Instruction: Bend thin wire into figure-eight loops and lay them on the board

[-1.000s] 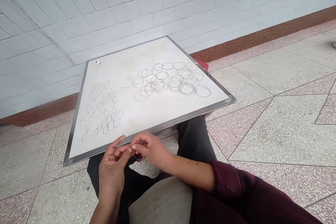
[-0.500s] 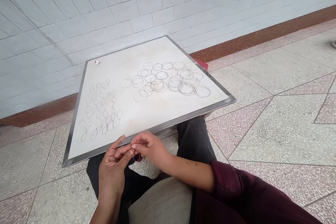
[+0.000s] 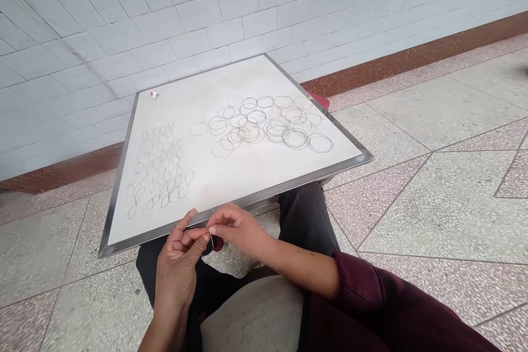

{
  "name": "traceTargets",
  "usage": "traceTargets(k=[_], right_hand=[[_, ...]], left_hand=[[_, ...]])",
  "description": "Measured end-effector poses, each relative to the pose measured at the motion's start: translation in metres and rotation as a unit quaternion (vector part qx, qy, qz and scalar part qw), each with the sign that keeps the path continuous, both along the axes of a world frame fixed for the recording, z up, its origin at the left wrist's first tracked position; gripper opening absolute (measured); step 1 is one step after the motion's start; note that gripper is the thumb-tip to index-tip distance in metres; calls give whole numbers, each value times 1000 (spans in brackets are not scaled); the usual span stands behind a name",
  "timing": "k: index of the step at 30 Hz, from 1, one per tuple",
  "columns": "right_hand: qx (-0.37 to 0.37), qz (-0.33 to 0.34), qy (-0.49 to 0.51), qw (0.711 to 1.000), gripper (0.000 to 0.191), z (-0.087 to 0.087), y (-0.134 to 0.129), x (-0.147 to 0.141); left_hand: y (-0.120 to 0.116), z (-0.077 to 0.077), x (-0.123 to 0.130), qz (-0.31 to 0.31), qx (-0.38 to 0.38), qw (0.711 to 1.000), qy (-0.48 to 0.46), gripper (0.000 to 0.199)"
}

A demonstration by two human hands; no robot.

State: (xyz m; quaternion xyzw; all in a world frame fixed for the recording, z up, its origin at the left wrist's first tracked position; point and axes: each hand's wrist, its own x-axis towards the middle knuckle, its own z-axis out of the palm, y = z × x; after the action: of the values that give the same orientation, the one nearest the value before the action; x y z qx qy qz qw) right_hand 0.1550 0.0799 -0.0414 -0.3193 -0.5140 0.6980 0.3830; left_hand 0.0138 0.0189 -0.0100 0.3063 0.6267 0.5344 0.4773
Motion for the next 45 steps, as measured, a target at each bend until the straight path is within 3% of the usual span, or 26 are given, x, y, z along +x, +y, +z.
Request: traceTargets(k=[8,14,27,39,45], right_hand=[[18,13,-2,1000,16,-5,2,1],[2,11,19,1000,22,-2,1,0],[-5,61,2,998,25,3,6,4],[-39,155,41,986,27,-2,21,11],[-45,239,90,966,24,-6,32,13]], left_hand=[[-1,5,0,-10,-15,1000,-8,69],[-1,10,4,-11,-10,1000,-13,70],[-2,1,3,10,10,997,72,66],[2,3,-4,-35,-49,998,-36,66],[5,5,-6,-61,-91,985,-134,69]])
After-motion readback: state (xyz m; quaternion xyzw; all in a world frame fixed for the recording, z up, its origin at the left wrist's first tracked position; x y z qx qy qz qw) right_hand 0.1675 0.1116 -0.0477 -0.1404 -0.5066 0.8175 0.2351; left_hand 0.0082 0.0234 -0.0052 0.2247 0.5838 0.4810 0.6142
